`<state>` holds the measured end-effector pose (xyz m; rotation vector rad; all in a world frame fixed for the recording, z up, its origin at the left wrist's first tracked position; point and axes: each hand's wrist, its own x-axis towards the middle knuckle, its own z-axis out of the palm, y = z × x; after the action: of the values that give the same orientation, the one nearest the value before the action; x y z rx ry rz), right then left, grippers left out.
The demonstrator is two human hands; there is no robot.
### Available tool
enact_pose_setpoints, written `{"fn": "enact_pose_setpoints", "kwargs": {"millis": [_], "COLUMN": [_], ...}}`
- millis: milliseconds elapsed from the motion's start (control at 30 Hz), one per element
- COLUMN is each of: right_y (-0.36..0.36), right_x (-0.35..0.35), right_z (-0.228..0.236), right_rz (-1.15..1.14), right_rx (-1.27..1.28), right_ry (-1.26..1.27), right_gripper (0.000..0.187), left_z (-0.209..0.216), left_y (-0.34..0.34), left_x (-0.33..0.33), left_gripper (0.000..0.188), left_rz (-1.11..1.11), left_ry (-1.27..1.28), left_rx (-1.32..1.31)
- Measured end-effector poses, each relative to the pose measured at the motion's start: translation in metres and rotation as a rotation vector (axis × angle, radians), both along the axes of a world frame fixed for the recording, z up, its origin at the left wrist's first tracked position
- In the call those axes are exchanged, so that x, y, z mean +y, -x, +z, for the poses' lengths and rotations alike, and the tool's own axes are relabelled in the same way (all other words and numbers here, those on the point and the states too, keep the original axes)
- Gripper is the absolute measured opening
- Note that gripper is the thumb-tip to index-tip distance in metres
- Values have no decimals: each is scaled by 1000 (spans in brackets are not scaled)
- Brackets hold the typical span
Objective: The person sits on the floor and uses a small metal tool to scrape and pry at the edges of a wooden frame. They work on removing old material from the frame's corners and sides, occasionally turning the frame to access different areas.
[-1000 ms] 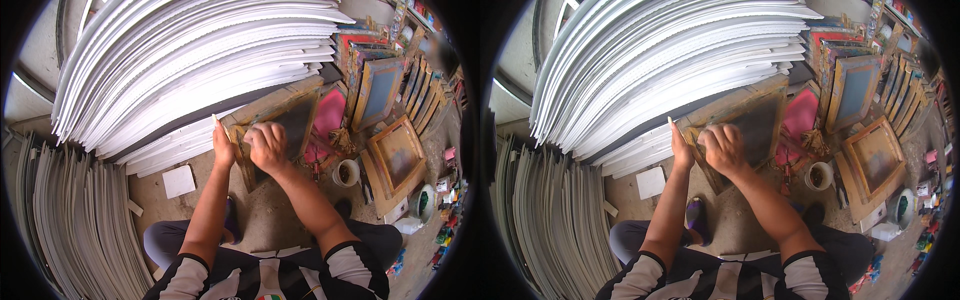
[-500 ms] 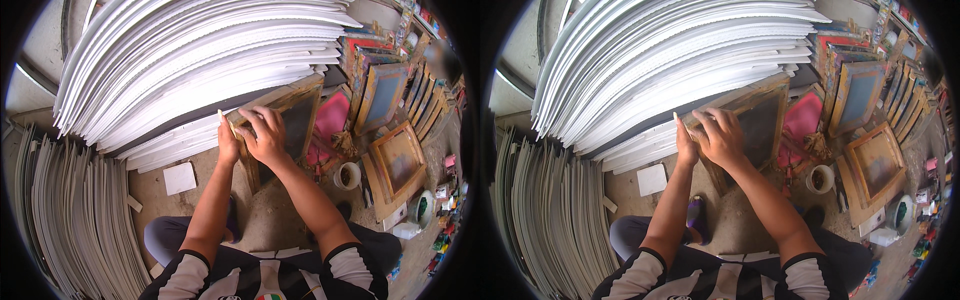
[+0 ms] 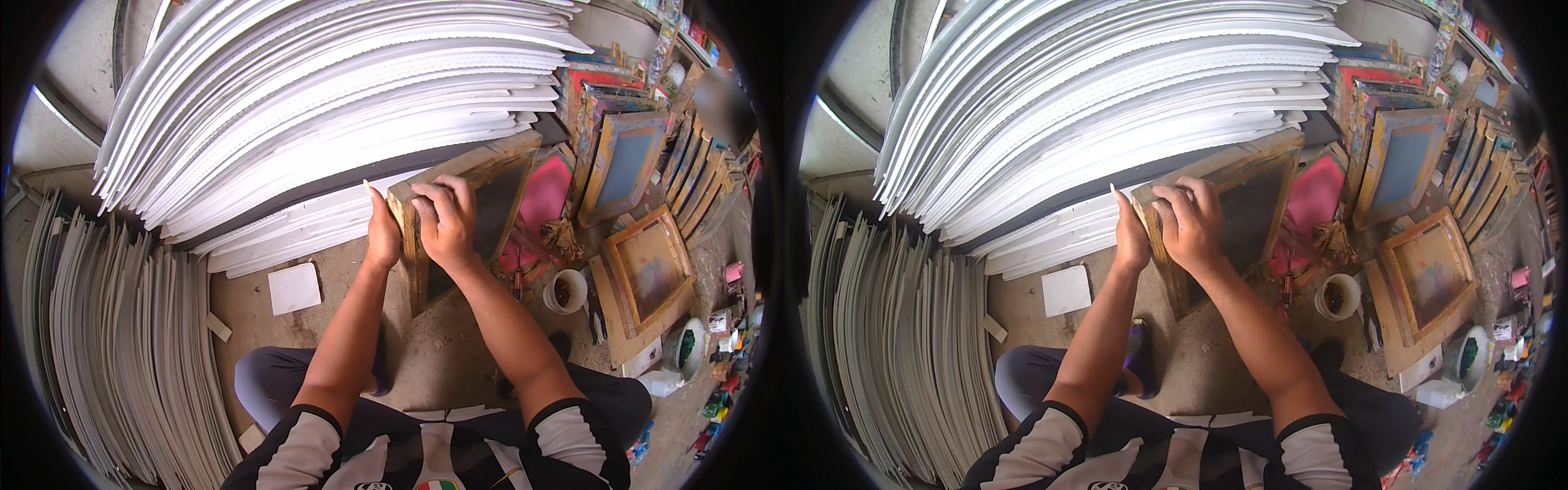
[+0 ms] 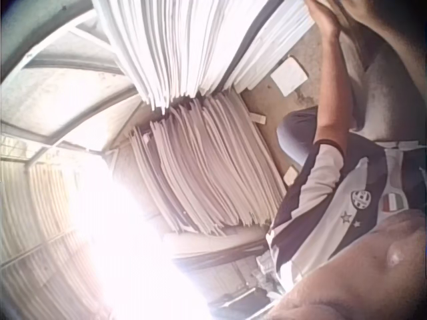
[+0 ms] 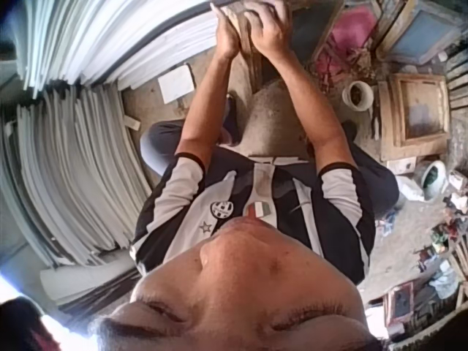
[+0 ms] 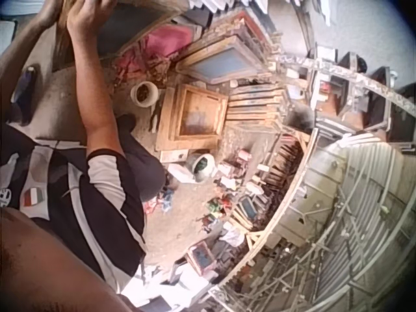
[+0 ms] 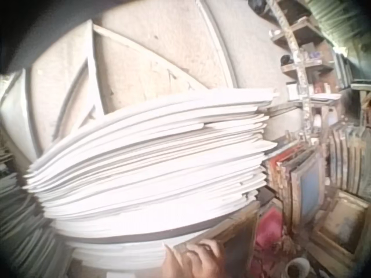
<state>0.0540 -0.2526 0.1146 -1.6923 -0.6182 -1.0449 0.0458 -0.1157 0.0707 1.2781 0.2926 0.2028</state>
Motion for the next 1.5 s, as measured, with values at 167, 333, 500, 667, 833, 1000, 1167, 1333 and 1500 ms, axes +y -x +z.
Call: {"fn": "enact_pose_setpoints", "kwargs": {"millis": [167,333,500,667,833,1000,1167,1333,1500], "right_y": [-8,-10,0,14,7,-7,-9,-10,-15], "right_x": [-12,-27,-31,-37,-43,-25,-5,8,10], "right_z": [-2,-3,-13,-27,-15,-1,-13,-18,-16], "right_rz": [-17,-42,8,74,87,44,-4,11,-5], "right_rx": [-191,-249,-211,-128,28,110,66,11,113], "right_ry": [-8,111,145,109,33,-65,-142,-253,-196], "right_gripper": [15,15,19,20,27,28,24,14,13], "left_z": [12,18,38,32,35,35,35,26,25], "left_y": [5,-8,-8,-20,-16,-14,-12,-10,-8], "left_x": [-9,-27,-44,-29,-30,-30,-33,-24,-24], "left_gripper": [78,73,73,72,72,70,66,59,57], "left_rz": [-58,144,121,156,156,182,154,136,160], "left_ry": [-24,-169,-86,89,232,131,153,178,161], "left_rx": [72,125,58,103,102,116,40,11,59]}}
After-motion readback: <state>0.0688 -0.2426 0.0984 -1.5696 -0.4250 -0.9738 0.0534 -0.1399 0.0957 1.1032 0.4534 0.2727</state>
